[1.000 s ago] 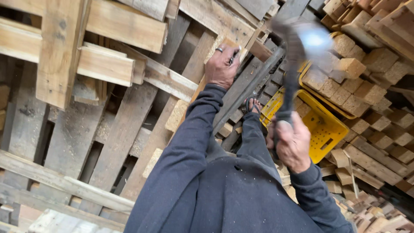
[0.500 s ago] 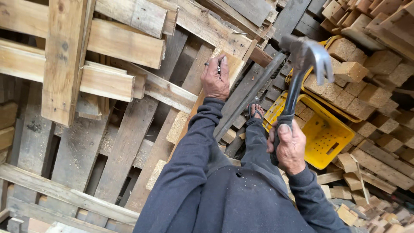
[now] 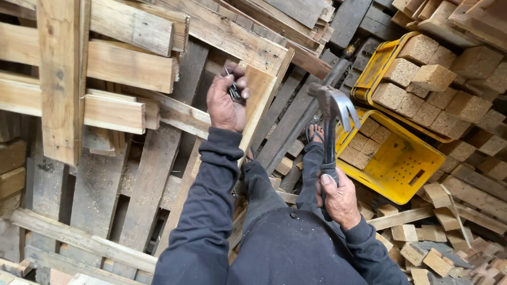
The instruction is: The person assembles small wooden blocks by placing them on a pallet, positioning nails, and hammering them into place. The person repeats this process for multiple blocks, occasionally adjusting their position and retrieving more nails from a nearby container.
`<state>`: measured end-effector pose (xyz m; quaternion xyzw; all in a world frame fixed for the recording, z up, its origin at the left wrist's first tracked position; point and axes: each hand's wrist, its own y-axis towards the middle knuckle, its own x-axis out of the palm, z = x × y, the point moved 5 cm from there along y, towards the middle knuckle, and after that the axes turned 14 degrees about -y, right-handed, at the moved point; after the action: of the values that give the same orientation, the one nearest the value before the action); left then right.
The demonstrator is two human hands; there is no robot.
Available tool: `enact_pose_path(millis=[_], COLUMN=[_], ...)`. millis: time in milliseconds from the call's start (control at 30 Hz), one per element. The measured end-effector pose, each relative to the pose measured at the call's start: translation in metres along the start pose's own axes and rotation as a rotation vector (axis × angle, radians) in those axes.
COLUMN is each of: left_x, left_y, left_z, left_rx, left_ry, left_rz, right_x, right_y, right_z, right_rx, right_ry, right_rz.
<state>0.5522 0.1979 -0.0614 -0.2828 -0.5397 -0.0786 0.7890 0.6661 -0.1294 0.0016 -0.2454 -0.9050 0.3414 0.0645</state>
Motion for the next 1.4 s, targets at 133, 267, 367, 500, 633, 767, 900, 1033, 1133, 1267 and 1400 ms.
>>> enact_pose_path(millis=[133,267,367,500,633,767,900,1033,1133,1267,1400], left_x=[0.011,0.007,-0.002,-0.018,-0.027,-0.021,-0.02,-0.023,-0.022,-0.005,-0.001], left_y=[-0.016,-0.03,-0.031,-0.026,-0.03,-0.039,-0.045,-0.048,-0.049,-0.049,-0.047], left_z=[-0.008,-0.015,-0.012,-0.003,-0.003,-0.006,-0.007,-0.003,0.001,0.001,0.006], left_rx=[-0.096,-0.105,-0.109,-0.085,-0.107,-0.064,-0.096,-0.091,-0.137,-0.214,-0.148], left_ry=[-0.119,-0.159,-0.199,-0.167,-0.109,-0.04,-0.031,0.078,0.133,0.152,0.317], left_rz=[0.028,0.076,0.024,0.0,0.045,0.045,0.081,0.02,0.037,-0.025,-0.019], right_x=[0.013,0.036,0.049,0.061,0.066,0.071,0.065,0.07,0.07,0.056,0.046], right_y=[0.01,0.026,0.038,0.052,0.057,0.029,0.047,0.047,0.047,0.042,0.042], right_z=[-0.014,-0.021,-0.023,-0.017,-0.015,-0.044,0.002,0.006,0.004,-0.01,0.003], right_rx=[-0.061,-0.044,-0.038,0.026,-0.066,-1.009,-0.061,-0.031,0.025,-0.146,-0.063], right_ry=[-0.105,-0.171,-0.262,-0.262,-0.345,-0.887,-0.324,-0.296,-0.307,-0.539,-0.474], right_rz=[-0.09,-0.143,-0.135,-0.125,-0.114,0.239,-0.073,-0.088,-0.075,-0.009,-0.069])
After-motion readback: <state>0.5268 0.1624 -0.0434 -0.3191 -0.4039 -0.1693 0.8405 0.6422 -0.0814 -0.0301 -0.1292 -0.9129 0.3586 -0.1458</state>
